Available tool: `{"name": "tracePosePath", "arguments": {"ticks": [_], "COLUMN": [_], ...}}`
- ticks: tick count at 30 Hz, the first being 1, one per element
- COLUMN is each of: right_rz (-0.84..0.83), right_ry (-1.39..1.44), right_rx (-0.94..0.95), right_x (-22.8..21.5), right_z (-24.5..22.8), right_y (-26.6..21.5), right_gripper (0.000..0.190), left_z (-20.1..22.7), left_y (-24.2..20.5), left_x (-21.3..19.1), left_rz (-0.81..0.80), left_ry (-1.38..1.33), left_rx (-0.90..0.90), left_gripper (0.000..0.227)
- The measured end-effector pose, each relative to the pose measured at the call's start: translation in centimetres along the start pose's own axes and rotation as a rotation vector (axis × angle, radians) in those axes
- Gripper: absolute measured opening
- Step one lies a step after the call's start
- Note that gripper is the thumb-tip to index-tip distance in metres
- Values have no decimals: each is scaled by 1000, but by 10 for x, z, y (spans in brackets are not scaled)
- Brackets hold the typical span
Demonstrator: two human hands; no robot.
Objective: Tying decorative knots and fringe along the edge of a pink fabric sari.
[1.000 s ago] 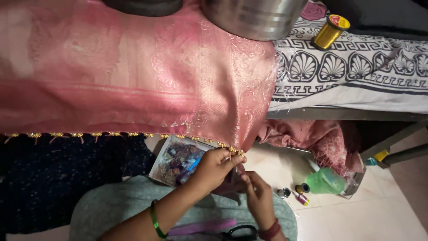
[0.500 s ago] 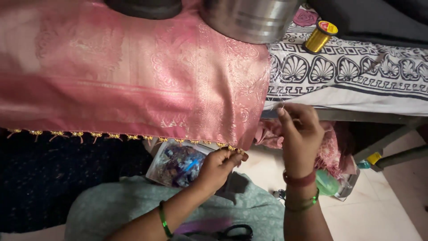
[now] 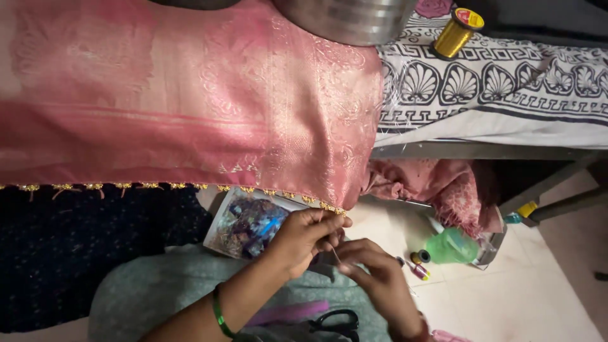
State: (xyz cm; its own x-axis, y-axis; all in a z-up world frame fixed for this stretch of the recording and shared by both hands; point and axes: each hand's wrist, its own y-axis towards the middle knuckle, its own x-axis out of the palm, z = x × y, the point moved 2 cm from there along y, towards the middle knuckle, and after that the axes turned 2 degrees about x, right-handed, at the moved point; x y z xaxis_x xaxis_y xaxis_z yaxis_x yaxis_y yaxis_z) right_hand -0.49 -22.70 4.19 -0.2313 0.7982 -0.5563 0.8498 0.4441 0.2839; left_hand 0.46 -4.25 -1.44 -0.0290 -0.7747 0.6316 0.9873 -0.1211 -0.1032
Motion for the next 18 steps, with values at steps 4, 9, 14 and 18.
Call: {"name": "tracePosePath", "arguments": {"ticks": [4, 9, 14, 18], "right_rz": [-1, 7, 186, -59], "right_ry": [1250, 1554, 1189, 236], "right_rx": [-80, -386, -24, -205], "right_x": [-43, -95, -79, -20], "right_z": [21, 38, 47, -60], "right_y": [-12, -17, -19, 21], "right_gripper": [10, 14, 4, 29], "left_z": [3, 12, 8, 0], "left_y": [6, 2, -6, -4], "left_x": [-17, -15, -7, -5], "left_rz": [-36, -14, -53, -26], "left_ry": [-159, -163, -102, -75], "left_rx": [-54, -4, -31, -58], "left_gripper": [22, 22, 24, 16]}}
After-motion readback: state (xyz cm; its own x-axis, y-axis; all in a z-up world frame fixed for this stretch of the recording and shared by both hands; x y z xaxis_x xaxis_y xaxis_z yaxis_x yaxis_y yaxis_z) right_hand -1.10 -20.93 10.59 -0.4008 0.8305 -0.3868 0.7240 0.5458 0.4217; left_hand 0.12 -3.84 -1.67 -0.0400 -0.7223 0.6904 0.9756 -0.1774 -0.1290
